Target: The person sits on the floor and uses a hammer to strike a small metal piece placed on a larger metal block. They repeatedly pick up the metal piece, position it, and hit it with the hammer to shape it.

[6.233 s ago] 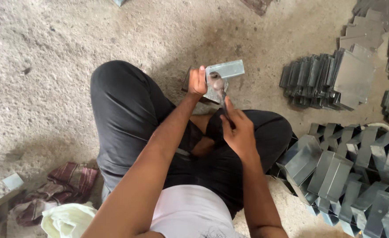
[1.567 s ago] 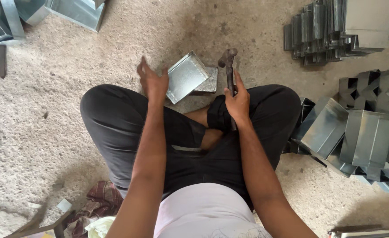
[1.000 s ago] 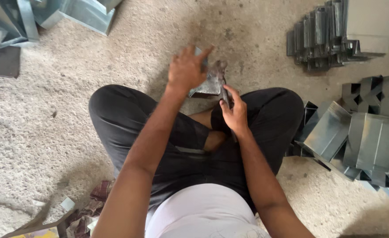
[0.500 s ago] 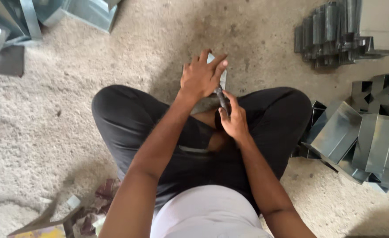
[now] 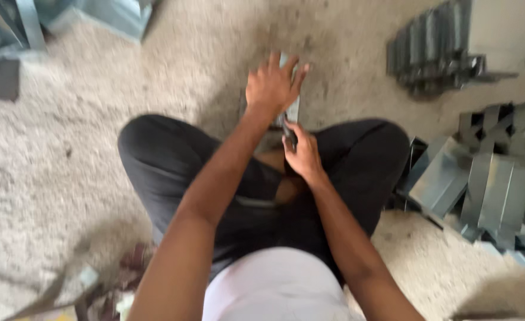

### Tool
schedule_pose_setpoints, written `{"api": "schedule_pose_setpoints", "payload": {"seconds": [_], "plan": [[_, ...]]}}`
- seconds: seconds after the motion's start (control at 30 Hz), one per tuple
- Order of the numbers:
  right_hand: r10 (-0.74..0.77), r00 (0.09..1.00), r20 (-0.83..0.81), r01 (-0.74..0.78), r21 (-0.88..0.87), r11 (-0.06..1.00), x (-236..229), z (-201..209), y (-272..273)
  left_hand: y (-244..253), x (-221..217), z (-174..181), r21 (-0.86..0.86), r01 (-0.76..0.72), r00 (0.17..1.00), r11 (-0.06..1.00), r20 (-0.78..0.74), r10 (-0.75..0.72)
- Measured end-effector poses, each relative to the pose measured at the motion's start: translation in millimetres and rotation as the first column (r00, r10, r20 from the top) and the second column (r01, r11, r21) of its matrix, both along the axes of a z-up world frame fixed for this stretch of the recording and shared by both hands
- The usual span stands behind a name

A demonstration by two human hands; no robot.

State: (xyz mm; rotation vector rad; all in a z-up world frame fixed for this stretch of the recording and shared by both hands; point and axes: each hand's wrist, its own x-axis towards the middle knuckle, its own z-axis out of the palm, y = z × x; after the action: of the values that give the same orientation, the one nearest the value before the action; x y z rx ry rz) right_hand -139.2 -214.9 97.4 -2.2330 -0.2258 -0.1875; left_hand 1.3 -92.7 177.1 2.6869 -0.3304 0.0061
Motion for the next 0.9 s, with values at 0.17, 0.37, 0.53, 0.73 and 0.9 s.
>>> {"api": "schedule_pose_setpoints", "payload": {"seconds": [0.17,0.37,0.53,0.73,0.9], "plan": [[-0.023,0.999,0.046,0.016,0.14,0.99,-5,-5,1,8,4,-10,-0.152,-0.035,0.987,0.988,-0.163,0.01],[-0.095,0.894,-0.438,0.295,0.415,0.861,-3,-24,-3,22,27,3,-0.442,-0.279,0.883,0.852,-0.467,0.047],[-0.025,0.726,-0.687,0.567,0.578,0.587,-10,-49,-24,20,12,5,-0.152,-0.088,0.916,0.984,-0.4,0.02],[-0.068,0.765,-0.64,0.527,0.561,0.639,4,-60,-23,75,21,-23,-0.168,-0.174,0.903,0.97,-0.419,0.089],[-0.111,0.797,-0.593,0.442,0.449,0.777,4,-56,-19,163,28,-124,-0.675,-0.726,0.637,0.134,-0.585,0.503]]}}
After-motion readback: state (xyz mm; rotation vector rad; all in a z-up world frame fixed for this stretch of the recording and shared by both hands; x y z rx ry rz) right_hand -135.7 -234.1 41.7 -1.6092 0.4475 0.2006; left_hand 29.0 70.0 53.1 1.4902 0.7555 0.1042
